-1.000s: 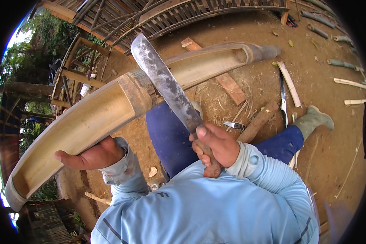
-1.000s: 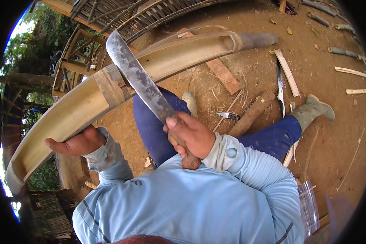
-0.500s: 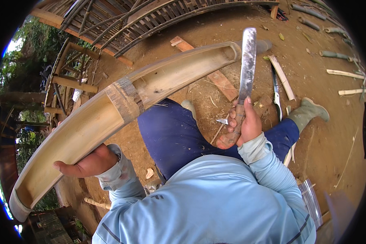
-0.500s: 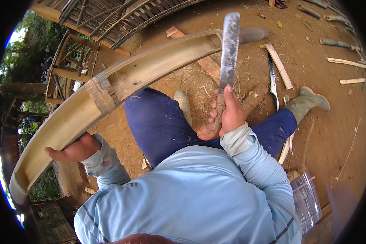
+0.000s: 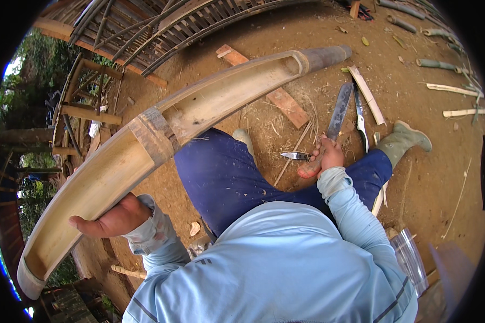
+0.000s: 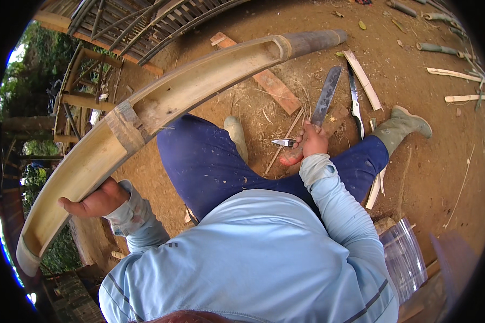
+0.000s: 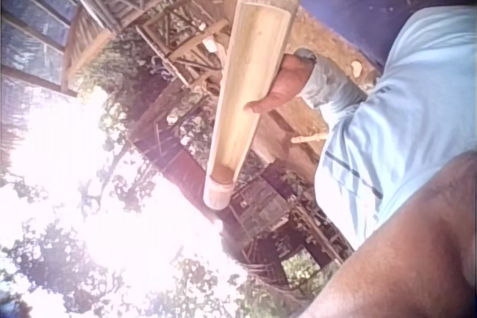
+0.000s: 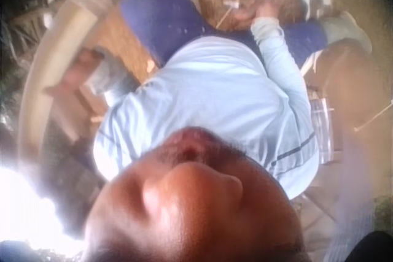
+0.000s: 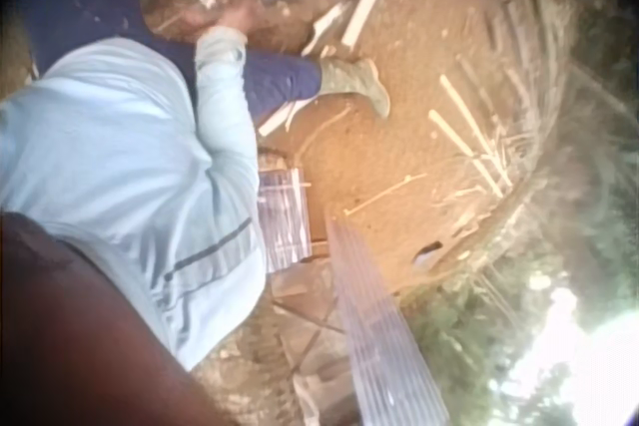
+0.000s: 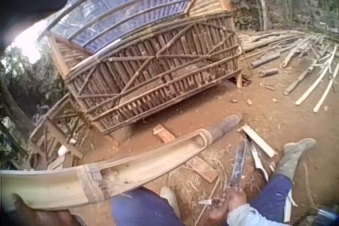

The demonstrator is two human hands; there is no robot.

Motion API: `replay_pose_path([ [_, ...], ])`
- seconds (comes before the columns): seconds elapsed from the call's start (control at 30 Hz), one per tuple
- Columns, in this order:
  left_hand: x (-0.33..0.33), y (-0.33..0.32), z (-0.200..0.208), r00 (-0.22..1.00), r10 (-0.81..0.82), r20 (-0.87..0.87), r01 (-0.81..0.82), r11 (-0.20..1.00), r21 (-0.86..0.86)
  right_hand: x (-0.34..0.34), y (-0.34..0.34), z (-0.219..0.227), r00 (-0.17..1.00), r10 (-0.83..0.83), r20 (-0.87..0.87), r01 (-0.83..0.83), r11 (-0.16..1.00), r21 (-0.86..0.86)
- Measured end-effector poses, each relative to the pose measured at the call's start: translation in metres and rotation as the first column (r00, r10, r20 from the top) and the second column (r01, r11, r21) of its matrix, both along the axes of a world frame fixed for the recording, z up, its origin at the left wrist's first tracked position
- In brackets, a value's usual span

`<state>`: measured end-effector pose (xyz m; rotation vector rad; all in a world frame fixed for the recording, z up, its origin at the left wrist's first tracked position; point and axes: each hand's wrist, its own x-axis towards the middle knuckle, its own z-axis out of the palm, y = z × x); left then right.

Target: The person sits on the ground and uses a knife to carve and shape a long piece of bamboo. They hold the bamboo with one hand and carefully remove material with the other, creating a hollowed section.

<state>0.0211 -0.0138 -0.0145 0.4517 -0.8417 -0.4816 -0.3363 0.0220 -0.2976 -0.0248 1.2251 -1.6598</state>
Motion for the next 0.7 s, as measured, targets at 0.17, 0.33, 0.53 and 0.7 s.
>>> replay_pose_path([
  [0.17,-0.006,-0.001,-0.006,0.985,0.172,0.013,-0.173,0.983,0.064,-0.014,0.004,-0.095,0.966,0.149,-0.213,-0.092,0.962,0.257],
  [0.33,-0.003,-0.002,-0.012,0.97,0.238,0.045,-0.242,0.961,0.137,-0.017,0.007,-0.114,0.773,0.402,-0.491,-0.11,0.847,0.52],
  [0.53,0.01,-0.001,-0.021,0.97,0.24,0.035,-0.242,0.947,0.211,-0.043,-0.018,-0.108,0.234,0.705,-0.669,-0.056,0.697,0.715],
  [0.7,0.013,0.008,-0.032,0.97,0.24,0.021,-0.236,0.928,0.289,-0.091,-0.028,-0.113,-0.063,0.848,-0.526,-0.072,0.522,0.85],
])
